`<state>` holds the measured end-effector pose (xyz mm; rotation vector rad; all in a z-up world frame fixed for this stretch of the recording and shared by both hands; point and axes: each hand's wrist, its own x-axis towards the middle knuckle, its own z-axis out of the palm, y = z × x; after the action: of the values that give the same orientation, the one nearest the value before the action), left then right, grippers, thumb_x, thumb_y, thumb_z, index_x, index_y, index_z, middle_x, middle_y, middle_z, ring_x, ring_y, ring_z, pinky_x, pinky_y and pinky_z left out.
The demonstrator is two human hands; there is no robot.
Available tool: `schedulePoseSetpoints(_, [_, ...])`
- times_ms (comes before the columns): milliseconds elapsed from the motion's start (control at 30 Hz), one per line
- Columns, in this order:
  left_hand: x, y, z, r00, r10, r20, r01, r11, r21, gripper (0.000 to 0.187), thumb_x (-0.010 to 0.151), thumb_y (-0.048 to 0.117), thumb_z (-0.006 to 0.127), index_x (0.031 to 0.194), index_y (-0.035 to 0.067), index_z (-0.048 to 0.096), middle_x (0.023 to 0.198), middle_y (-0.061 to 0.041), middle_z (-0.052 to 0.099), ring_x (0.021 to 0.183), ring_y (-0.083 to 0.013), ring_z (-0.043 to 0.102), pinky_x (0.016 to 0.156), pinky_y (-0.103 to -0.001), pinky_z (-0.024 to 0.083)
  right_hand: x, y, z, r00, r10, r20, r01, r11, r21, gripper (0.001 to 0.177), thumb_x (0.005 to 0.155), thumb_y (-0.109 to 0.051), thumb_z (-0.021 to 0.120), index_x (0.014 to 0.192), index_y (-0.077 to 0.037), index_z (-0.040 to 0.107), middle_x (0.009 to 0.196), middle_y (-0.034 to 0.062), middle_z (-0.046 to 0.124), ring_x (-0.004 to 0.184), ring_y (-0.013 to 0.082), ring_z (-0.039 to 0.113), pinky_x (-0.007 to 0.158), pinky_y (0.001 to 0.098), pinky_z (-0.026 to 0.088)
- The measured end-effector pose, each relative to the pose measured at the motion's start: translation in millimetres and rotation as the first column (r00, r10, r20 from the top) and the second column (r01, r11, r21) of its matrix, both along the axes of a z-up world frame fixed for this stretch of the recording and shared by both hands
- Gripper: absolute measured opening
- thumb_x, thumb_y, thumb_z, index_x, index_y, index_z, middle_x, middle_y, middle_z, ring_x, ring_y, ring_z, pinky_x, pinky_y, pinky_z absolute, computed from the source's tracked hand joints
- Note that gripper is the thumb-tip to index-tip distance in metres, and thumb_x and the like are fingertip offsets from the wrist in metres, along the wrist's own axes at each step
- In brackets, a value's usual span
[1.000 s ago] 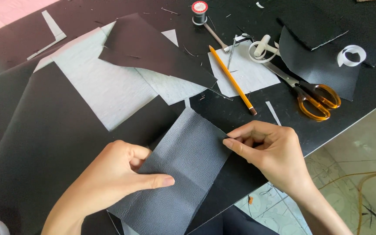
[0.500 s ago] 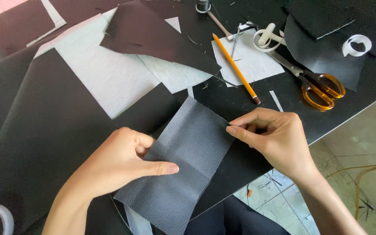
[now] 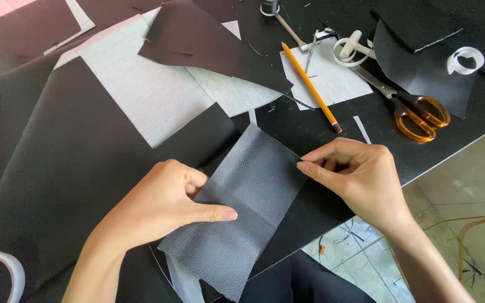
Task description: The person is constructing a bag component by cutting black material to size, applying double-sided tape to the edges, and folding it into shape.
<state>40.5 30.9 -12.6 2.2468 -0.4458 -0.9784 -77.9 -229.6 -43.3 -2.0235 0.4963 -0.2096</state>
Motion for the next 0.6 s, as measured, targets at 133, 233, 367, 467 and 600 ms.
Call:
schedulePoseSetpoints(133, [0, 0, 0, 1.0, -0.017, 0.017, 0.017, 1.0, 0.005, 0.095, 0.077, 0.03, 0.112, 0.067, 0.016, 0.018, 0.068, 0.004, 0.017, 0.065, -0.0118, 0.015, 0.056, -0.034, 0.013, 1, 0, 2, 0.999, -0.001, -0.037, 0.0, 1.0, -0.019, 0.005, 0.082, -0.015, 0.087, 0.084, -0.011, 0.085, 0.053, 0.0012, 0.062, 0.051, 0.0053, 0.042, 0.051, 0.0218, 0.03])
schedulePoseSetpoints(233, [-1, -1, 1, 0.996, -0.058, 0.061, 0.054, 0.997, 0.059, 0.097, 0.077, 0.033, 0.112, 0.069, 0.016, 0.018, 0.07, 0.003, 0.016, 0.067, -0.0132, 0.014, 0.057, -0.034, 0.013, 1, 2, 3, 0.999, -0.009, -0.052, 0.008, 1.0, -0.028, 0.006, 0.081, -0.014, 0.088, 0.084, -0.011, 0.085, 0.055, 0.0027, 0.065, 0.054, 0.0062, 0.049, 0.052, 0.0213, 0.035])
schedulePoseSetpoints(367, [-2, -2, 7, 0.992, -0.109, 0.069, 0.097, 0.983, 0.159, 0.098, 0.076, 0.036, 0.113, 0.071, 0.014, 0.018, 0.072, 0.002, 0.015, 0.068, -0.0155, 0.014, 0.057, -0.036, 0.013, 0, 3, 0, 1.0, 0.001, -0.027, -0.003, 0.997, -0.073, 0.005, 0.081, -0.014, 0.088, 0.084, -0.012, 0.085, 0.059, 0.0016, 0.065, 0.057, 0.0054, 0.052, 0.053, 0.0202, 0.038])
schedulePoseSetpoints(467, [-3, -3, 15, 0.991, -0.122, 0.06, 0.107, 0.972, 0.211, 0.096, 0.076, 0.039, 0.113, 0.07, 0.013, 0.02, 0.071, 0.0, 0.017, 0.069, -0.0172, 0.014, 0.057, -0.036, 0.015, 0, 4, 3, 0.999, 0.004, -0.04, -0.009, 0.993, -0.122, 0.004, 0.081, -0.016, 0.088, 0.083, -0.014, 0.085, 0.059, 0.0005, 0.066, 0.057, 0.0051, 0.054, 0.053, 0.0205, 0.039])
schedulePoseSetpoints(600, [-4, -6, 22, 0.99, -0.129, 0.047, 0.116, 0.968, 0.221, 0.091, 0.078, 0.039, 0.111, 0.068, 0.012, 0.025, 0.069, 0.0, 0.02, 0.068, -0.017, 0.016, 0.057, -0.036, 0.017, 1, 5, 4, 0.999, 0.003, -0.052, -0.009, 0.992, -0.123, 0.003, 0.081, -0.015, 0.087, 0.083, -0.014, 0.085, 0.059, 0.0004, 0.065, 0.057, 0.0054, 0.053, 0.054, 0.0212, 0.038])
